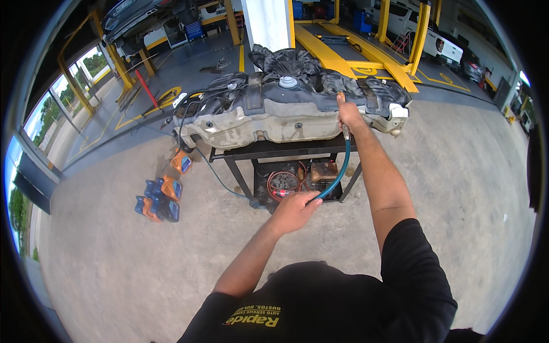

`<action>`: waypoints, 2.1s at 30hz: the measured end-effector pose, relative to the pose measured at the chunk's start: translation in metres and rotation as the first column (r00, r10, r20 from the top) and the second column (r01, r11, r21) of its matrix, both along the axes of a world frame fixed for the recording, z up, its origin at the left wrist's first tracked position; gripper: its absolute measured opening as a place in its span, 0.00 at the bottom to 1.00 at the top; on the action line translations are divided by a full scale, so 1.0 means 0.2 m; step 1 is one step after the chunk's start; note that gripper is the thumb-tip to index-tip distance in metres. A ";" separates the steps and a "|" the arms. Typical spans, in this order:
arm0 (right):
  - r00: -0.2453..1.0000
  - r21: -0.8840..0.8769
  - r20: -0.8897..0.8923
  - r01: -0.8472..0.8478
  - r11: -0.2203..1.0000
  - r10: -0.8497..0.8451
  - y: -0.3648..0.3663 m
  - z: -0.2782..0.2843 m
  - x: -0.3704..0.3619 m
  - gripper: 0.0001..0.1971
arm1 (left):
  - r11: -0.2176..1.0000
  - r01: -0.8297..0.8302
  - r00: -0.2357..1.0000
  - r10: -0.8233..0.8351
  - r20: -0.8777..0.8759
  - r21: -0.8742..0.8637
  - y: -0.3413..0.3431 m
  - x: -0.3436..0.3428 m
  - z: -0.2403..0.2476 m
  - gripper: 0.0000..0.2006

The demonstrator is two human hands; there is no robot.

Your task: The person uses a pressure washer to clean a large black plastic car part resting on a metal stand. They move the nozzle around the surface, remove a plastic bag covering part of the object, and wipe a section with a white cloth. Other workers are visible in the background.

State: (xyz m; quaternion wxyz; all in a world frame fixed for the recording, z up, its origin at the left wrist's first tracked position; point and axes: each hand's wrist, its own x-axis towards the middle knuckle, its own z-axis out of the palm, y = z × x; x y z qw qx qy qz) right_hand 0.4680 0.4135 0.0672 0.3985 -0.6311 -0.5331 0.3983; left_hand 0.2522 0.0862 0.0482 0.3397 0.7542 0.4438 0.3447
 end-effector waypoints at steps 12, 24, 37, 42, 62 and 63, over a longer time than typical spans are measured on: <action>0.997 -0.062 -0.056 0.045 0.997 -0.048 -0.22 -0.05 0.13 0.32 | 0.994 0.029 1.000 -0.028 0.012 -0.107 -0.07 0.07 -0.05 0.16; 0.997 -0.035 0.033 -0.066 0.997 0.067 -0.57 -0.08 0.20 0.33 | 0.923 0.264 0.952 -0.295 -0.076 -0.281 -0.13 0.12 -0.09 0.15; 0.981 -0.009 -0.099 -0.170 0.985 0.168 -1.40 -0.22 0.10 0.30 | 0.793 0.306 0.916 -0.396 -0.064 -0.527 -0.39 -0.15 -0.56 0.14; 0.980 0.054 -0.159 -0.114 0.992 0.121 -1.44 -0.31 0.14 0.31 | 0.832 0.283 0.909 -0.391 -0.143 -0.477 -0.44 -0.14 -0.67 0.15; 0.885 -0.204 -0.407 0.154 0.967 -0.227 -1.90 -0.70 0.71 0.44 | 0.962 0.231 0.964 -0.206 0.167 -0.144 0.44 0.23 -0.11 0.17; 0.888 -0.207 -0.411 0.128 0.970 -0.205 -1.93 -0.69 0.70 0.44 | 0.962 0.237 0.959 -0.210 0.188 -0.134 0.49 0.28 -0.10 0.17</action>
